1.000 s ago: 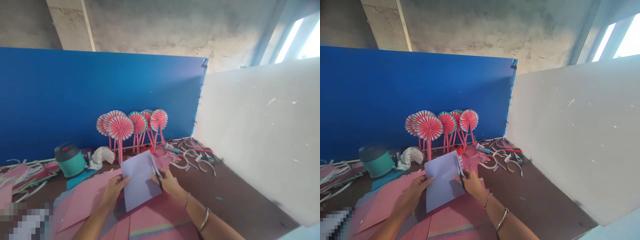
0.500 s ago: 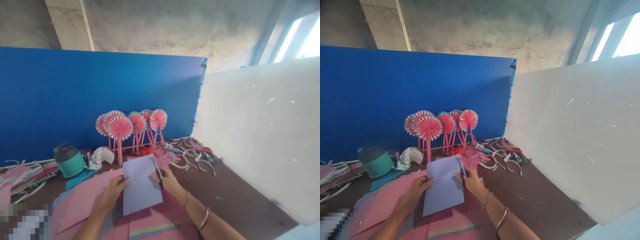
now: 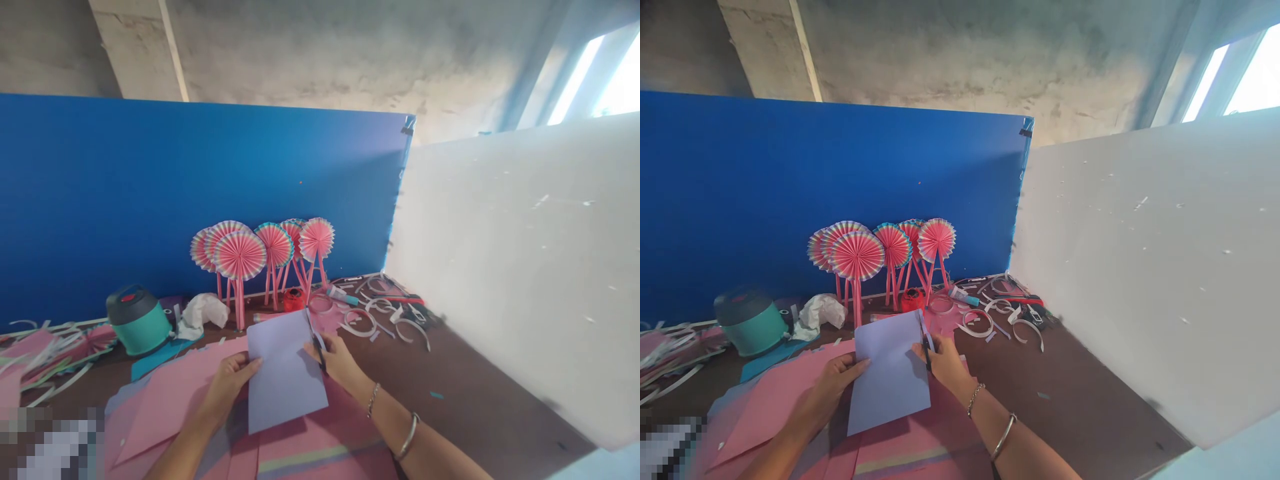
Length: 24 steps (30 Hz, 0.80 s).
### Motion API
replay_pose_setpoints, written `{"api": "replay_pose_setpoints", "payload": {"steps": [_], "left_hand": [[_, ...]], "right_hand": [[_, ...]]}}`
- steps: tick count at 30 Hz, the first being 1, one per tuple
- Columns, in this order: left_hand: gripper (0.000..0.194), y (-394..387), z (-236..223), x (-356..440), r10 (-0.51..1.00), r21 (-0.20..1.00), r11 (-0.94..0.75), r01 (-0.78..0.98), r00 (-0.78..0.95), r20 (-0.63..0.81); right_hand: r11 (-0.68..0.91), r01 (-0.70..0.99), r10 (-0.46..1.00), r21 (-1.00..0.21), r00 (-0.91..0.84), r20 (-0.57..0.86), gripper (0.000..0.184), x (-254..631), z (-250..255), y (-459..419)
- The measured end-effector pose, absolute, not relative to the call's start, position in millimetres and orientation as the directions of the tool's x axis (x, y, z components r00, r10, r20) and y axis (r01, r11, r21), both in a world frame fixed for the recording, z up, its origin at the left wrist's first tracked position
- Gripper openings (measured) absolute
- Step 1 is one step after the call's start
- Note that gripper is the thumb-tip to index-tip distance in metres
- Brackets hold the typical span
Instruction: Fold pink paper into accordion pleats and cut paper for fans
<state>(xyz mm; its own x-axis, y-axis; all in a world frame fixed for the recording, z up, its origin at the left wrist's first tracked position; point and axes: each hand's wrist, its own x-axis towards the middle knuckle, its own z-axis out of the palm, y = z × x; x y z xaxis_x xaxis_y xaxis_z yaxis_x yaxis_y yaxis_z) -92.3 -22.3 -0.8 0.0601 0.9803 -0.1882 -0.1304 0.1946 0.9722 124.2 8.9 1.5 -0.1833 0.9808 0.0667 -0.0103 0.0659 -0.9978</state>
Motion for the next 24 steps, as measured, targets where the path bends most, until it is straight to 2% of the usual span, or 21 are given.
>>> {"api": "replay_pose_setpoints", "payload": {"steps": [9, 12, 15, 18, 21, 24], "left_hand": [[0.041, -21.1, -1.3, -93.8, 0.985, 0.973, 0.173, -0.152, 0.036, -0.17], [0.042, -19.1, 0.7, -98.3, 0.99, 0.978, 0.092, -0.185, -0.086, -0.109], [0.044, -15.9, 3.0, -105.5, 0.957, 0.981, -0.022, -0.191, -0.289, -0.035], [0.044, -11.6, 2.2, -112.9, 0.895, 0.978, -0.098, -0.184, -0.446, 0.006], [0.045, -8.1, -0.7, -117.6, 0.872, 0.971, -0.133, -0.199, -0.49, 0.019], [0.045, -6.5, -2.9, -119.0, 0.891, 0.967, -0.128, -0.221, -0.455, 0.014]], "right_hand": [[0.046, -0.005, 0.986, -0.999, -0.163, 0.046, 0.033, 126.4, 0.0, 9.9], [0.0, -0.025, 0.98, -1.0, -0.198, 0.005, 0.039, 127.0, -1.8, 9.8], [-0.031, -0.047, 0.959, -0.998, -0.283, -0.016, 0.047, 127.6, -0.6, 8.4], [-0.044, 0.0, 0.924, -0.999, -0.381, -0.041, 0.048, 128.7, 0.3, 7.8], [-0.047, 0.039, 0.893, -0.998, -0.446, -0.059, 0.047, 129.8, -1.2, 7.1], [-0.047, 0.043, 0.867, -0.998, -0.494, -0.063, 0.048, 130.1, -3.2, 4.9]]}}
